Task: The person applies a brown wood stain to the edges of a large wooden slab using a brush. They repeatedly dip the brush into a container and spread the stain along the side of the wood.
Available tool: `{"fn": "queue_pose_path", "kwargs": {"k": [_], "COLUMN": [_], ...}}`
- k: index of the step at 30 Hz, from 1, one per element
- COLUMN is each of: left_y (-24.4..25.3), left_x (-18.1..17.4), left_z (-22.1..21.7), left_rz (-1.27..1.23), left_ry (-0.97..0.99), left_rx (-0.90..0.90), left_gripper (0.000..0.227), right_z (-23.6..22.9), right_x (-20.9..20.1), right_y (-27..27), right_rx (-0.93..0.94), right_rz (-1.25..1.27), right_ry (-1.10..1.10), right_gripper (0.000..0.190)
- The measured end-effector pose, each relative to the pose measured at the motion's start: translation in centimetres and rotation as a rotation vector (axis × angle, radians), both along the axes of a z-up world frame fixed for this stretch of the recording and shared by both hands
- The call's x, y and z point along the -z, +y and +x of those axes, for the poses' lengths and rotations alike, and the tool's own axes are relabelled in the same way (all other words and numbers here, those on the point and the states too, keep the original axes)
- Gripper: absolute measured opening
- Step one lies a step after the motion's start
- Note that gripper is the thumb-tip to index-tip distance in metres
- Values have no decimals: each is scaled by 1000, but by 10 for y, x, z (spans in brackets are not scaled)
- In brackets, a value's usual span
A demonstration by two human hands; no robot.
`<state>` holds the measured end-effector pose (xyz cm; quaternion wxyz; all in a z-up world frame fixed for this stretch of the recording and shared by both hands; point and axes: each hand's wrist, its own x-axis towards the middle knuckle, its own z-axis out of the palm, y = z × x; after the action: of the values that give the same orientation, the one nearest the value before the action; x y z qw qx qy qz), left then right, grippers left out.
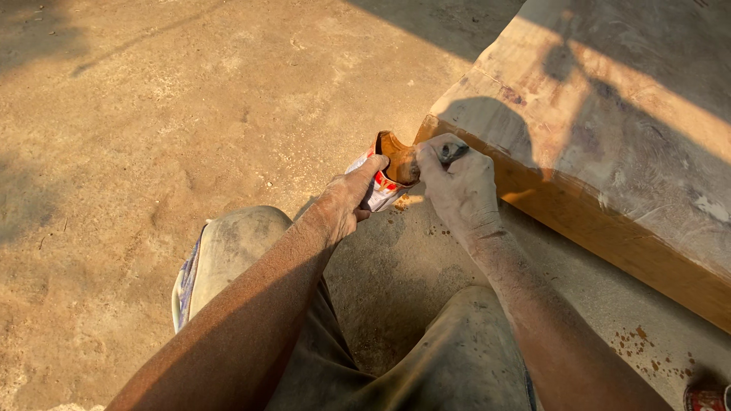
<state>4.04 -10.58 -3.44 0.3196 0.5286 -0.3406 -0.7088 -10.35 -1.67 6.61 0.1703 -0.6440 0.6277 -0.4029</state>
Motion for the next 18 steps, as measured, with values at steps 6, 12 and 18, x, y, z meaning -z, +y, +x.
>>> {"fn": "queue_pose_path", "kwargs": {"k": [6, 12, 18], "left_y": [-7, -9, -5], "left_x": [11, 14, 10], "left_z": [-11, -11, -16], "left_rz": [13, 4, 37], "left_ry": [0, 22, 62], "left_rx": [47, 109, 42], "left_gripper": [58, 56, 61], "right_z": [-10, -8, -21], "right_x": [9, 8, 24], "right_y": [9, 32, 42], "right_rx": [59, 49, -14], "right_rz": [-83, 22, -232], "right_ry": [-70, 48, 72], "right_gripper": [13, 12, 19]}}
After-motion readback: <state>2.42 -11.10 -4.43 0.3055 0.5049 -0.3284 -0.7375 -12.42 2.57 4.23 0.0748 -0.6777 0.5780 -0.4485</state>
